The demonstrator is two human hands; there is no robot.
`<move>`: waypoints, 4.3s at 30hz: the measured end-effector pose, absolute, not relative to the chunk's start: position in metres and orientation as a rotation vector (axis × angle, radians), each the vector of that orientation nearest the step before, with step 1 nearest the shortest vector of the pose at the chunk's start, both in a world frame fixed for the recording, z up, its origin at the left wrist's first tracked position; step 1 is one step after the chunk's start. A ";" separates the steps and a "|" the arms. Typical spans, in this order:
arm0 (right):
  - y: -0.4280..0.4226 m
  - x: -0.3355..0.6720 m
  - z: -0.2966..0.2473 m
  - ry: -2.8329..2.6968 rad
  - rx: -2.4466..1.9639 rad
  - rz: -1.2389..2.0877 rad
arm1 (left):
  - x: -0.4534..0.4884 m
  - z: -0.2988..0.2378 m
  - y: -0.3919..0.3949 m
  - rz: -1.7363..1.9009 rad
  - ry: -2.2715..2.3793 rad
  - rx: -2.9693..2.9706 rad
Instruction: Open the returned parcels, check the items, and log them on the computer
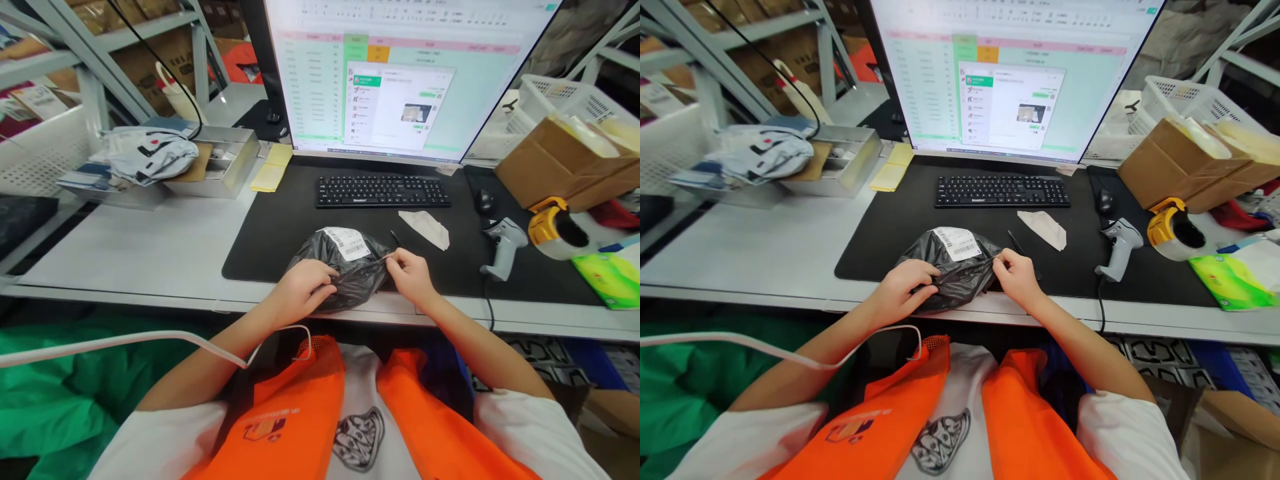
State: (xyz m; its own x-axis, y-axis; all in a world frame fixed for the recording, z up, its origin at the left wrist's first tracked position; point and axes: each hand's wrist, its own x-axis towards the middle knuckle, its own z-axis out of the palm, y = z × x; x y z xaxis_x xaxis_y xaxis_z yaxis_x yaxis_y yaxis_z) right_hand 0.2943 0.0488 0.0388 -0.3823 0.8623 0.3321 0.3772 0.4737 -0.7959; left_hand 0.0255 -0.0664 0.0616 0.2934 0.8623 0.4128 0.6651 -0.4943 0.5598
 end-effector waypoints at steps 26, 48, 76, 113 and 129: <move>0.014 0.265 0.045 -2.765 -0.596 0.479 | 0.030 0.062 -0.061 0.486 1.701 2.631; 0.067 0.424 0.051 -1.977 -1.394 0.019 | 0.019 0.093 0.079 -0.368 1.177 2.426; 0.211 0.613 0.097 -1.054 -1.752 0.112 | -0.001 0.105 0.073 -0.103 1.159 2.385; -0.025 0.499 0.115 -1.596 -1.414 1.372 | 0.057 0.192 -0.015 0.604 1.132 2.116; 0.067 0.432 0.114 -1.651 -1.405 1.721 | 0.009 0.143 -0.034 0.412 1.564 1.722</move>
State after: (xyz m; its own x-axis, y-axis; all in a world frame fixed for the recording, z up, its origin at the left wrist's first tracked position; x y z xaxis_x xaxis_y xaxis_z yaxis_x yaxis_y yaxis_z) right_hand 0.4320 0.0667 0.1135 -0.4333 0.8117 -0.3918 0.3578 -0.2441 -0.9013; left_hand 0.0092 -0.0342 0.1430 0.1976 0.9483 -0.2482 0.7034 0.0391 0.7097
